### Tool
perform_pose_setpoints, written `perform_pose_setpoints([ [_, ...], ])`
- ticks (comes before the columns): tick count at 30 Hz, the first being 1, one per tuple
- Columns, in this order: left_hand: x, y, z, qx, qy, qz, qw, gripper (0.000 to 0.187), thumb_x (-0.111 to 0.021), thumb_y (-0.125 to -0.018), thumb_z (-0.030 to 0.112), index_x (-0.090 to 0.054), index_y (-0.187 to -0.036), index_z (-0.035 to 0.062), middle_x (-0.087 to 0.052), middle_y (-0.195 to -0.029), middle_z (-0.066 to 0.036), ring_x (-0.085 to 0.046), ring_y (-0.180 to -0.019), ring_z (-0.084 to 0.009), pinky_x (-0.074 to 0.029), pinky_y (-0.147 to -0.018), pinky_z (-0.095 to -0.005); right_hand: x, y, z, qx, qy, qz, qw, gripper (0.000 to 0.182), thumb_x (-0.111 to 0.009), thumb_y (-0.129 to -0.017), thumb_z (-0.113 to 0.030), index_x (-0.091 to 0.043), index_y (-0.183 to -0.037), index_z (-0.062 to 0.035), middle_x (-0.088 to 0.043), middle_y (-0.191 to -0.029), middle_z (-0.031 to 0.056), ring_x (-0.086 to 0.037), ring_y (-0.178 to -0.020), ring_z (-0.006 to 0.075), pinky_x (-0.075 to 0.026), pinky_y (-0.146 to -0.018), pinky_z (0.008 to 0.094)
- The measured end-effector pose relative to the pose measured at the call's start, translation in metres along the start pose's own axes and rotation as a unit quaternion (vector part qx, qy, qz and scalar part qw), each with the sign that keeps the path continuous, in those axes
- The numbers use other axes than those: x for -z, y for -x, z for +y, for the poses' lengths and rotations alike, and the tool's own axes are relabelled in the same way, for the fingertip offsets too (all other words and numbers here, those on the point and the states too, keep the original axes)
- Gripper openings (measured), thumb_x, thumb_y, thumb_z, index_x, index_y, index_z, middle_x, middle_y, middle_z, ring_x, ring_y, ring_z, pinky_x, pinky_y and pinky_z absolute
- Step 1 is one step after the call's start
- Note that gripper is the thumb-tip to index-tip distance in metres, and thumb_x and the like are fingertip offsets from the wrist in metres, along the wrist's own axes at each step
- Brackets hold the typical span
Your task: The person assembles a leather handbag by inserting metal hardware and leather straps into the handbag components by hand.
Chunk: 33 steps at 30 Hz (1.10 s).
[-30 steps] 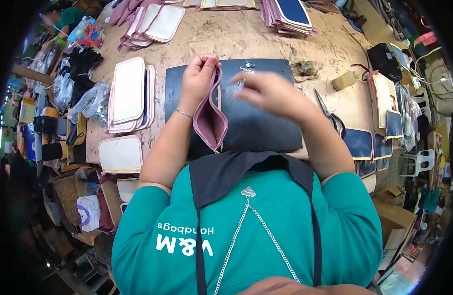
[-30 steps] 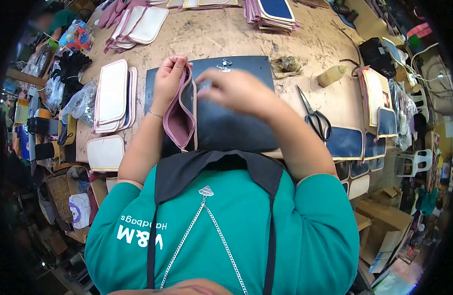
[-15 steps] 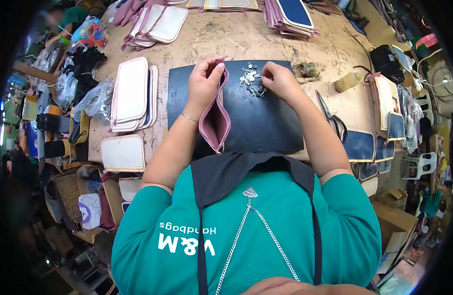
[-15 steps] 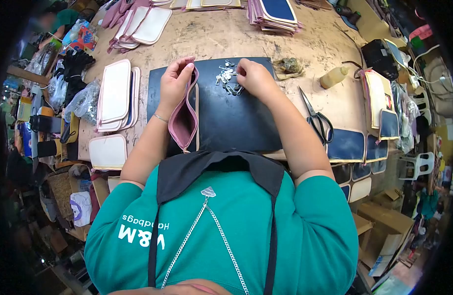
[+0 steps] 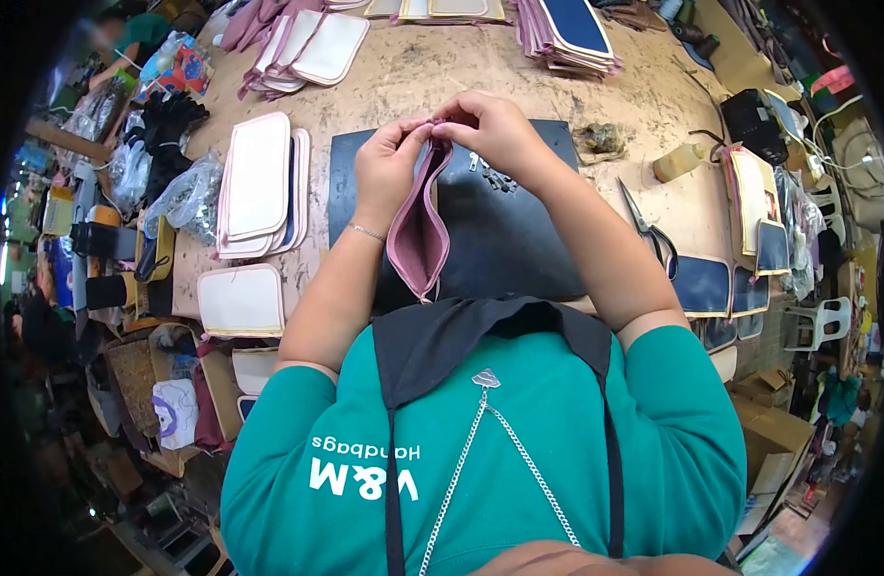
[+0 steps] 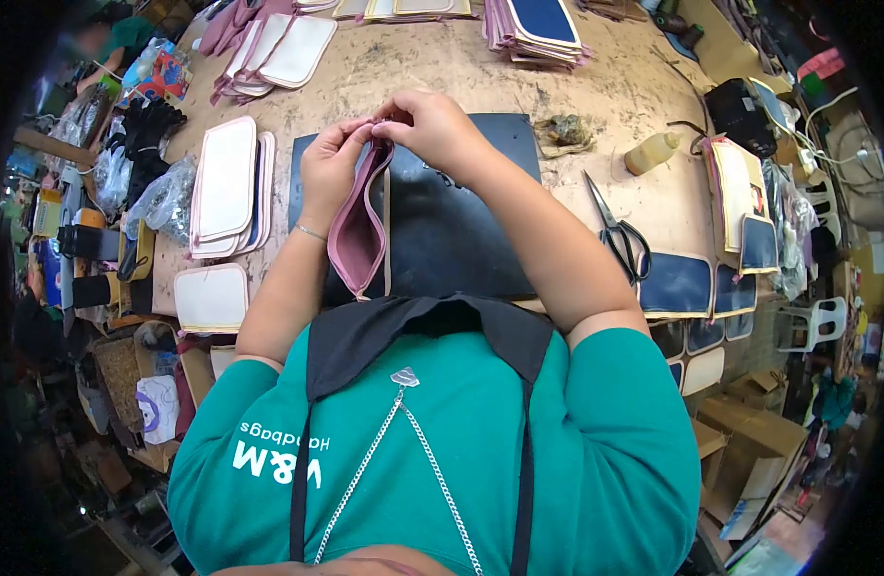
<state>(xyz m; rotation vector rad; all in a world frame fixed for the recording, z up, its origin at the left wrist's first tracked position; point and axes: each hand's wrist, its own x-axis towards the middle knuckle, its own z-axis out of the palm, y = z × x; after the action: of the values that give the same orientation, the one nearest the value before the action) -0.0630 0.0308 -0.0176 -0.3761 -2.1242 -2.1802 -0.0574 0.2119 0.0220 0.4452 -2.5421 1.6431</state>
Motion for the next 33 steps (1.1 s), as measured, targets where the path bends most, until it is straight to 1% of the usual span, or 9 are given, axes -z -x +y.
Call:
perform_pose_setpoints([
  [4, 0.003, 0.001, -0.003, -0.037, 0.028, 0.011, 0.999, 0.013, -0.065, -0.093, 0.004, -0.070, -0.104, -0.0011, -0.072, -0.102, -0.007, -0.065, -0.092, -0.0106, -0.051, -0.084, -0.0243, -0.005, -0.009, 0.004, -0.056, 0.008, 0.005, 0.998, 0.026, -0.072, -0.088, -0.025, -0.069, -0.094, -0.0010, -0.068, -0.079, 0.0061, -0.061, -0.071, 0.0131, -0.050, -0.066, 0.0278],
  [7, 0.001, 0.003, 0.002, -0.232, -0.114, -0.011, 0.966, 0.008, -0.067, -0.089, 0.005, -0.070, -0.096, 0.0047, -0.071, -0.095, -0.007, -0.066, -0.090, -0.0181, -0.051, -0.083, -0.0288, -0.003, -0.016, 0.018, -0.154, -0.040, -0.011, 0.987, 0.030, -0.072, -0.089, -0.031, -0.068, -0.096, -0.0017, -0.064, -0.077, -0.0003, -0.057, -0.067, 0.0070, -0.048, -0.061, 0.0228],
  [11, 0.002, 0.001, 0.007, -0.252, -0.176, -0.051, 0.950, 0.007, -0.067, -0.087, 0.003, -0.068, -0.093, 0.0050, -0.069, -0.094, -0.010, -0.065, -0.090, -0.0247, -0.050, -0.080, -0.0328, -0.002, -0.010, 0.018, -0.148, -0.113, -0.024, 0.982, 0.025, -0.070, -0.091, -0.024, -0.069, -0.101, -0.0007, -0.064, -0.080, -0.0004, -0.057, -0.072, 0.0073, -0.048, -0.066, 0.0229],
  [13, 0.002, 0.000, 0.005, -0.217, -0.156, -0.044, 0.962, 0.008, -0.067, -0.087, 0.003, -0.068, -0.095, 0.0047, -0.070, -0.094, -0.010, -0.065, -0.089, -0.0223, -0.051, -0.079, -0.0315, 0.000, -0.005, 0.017, -0.119, -0.179, -0.018, 0.976, 0.023, -0.067, -0.092, -0.019, -0.070, -0.105, -0.0008, -0.064, -0.081, -0.0003, -0.057, -0.075, 0.0072, -0.048, -0.069, 0.0230],
  [17, 0.005, -0.004, -0.010, -0.113, -0.074, -0.042, 0.990, 0.011, -0.063, -0.093, 0.001, -0.068, -0.103, -0.0005, -0.070, -0.100, -0.006, -0.064, -0.092, -0.0115, -0.051, -0.084, -0.0254, 0.013, 0.000, -0.002, -0.111, -0.086, -0.016, 0.990, 0.021, -0.064, -0.093, -0.011, -0.070, -0.111, -0.0019, -0.067, -0.089, 0.0013, -0.059, -0.078, 0.0089, -0.049, -0.075, 0.0239],
  [20, 0.004, -0.006, -0.017, -0.029, 0.076, -0.041, 0.996, 0.014, -0.063, -0.094, 0.002, -0.068, -0.106, -0.0017, -0.071, -0.101, -0.005, -0.064, -0.092, -0.0096, -0.051, -0.084, -0.0234, 0.011, 0.004, 0.005, 0.040, 0.053, 0.032, 0.997, 0.016, -0.066, -0.091, -0.013, -0.072, -0.103, -0.0037, -0.070, -0.095, 0.0056, -0.063, -0.082, 0.0115, -0.050, -0.075, 0.0255],
  [23, 0.004, -0.006, -0.012, 0.016, 0.102, -0.034, 0.994, 0.017, -0.064, -0.094, 0.001, -0.069, -0.109, -0.0015, -0.071, -0.101, -0.006, -0.064, -0.093, -0.0102, -0.052, -0.084, -0.0234, 0.001, 0.008, -0.004, -0.030, -0.120, 0.000, 0.992, 0.016, -0.068, -0.091, -0.012, -0.071, -0.101, -0.0011, -0.070, -0.095, 0.0071, -0.064, -0.085, 0.0131, -0.051, -0.079, 0.0268],
  [29, -0.005, -0.006, -0.001, 0.010, 0.105, -0.029, 0.994, 0.021, -0.066, -0.092, 0.002, -0.069, -0.113, -0.0005, -0.070, -0.101, -0.006, -0.065, -0.090, -0.0103, -0.054, -0.081, -0.0241, -0.008, 0.010, -0.006, -0.016, -0.095, 0.038, 0.995, 0.020, -0.068, -0.090, -0.008, -0.069, -0.108, 0.0003, -0.071, -0.096, 0.0054, -0.064, -0.090, 0.0109, -0.052, -0.082, 0.0266],
  [33, -0.004, -0.006, 0.002, -0.006, 0.068, -0.049, 0.996, 0.032, -0.064, -0.093, 0.001, -0.060, -0.125, -0.0006, -0.067, -0.102, -0.006, -0.064, -0.093, -0.0113, -0.052, -0.084, -0.0248, -0.010, 0.012, 0.004, -0.045, -0.147, 0.052, 0.987, 0.020, -0.067, -0.091, -0.006, -0.069, -0.109, 0.0012, -0.071, -0.097, 0.0060, -0.064, -0.090, 0.0111, -0.052, -0.083, 0.0261],
])
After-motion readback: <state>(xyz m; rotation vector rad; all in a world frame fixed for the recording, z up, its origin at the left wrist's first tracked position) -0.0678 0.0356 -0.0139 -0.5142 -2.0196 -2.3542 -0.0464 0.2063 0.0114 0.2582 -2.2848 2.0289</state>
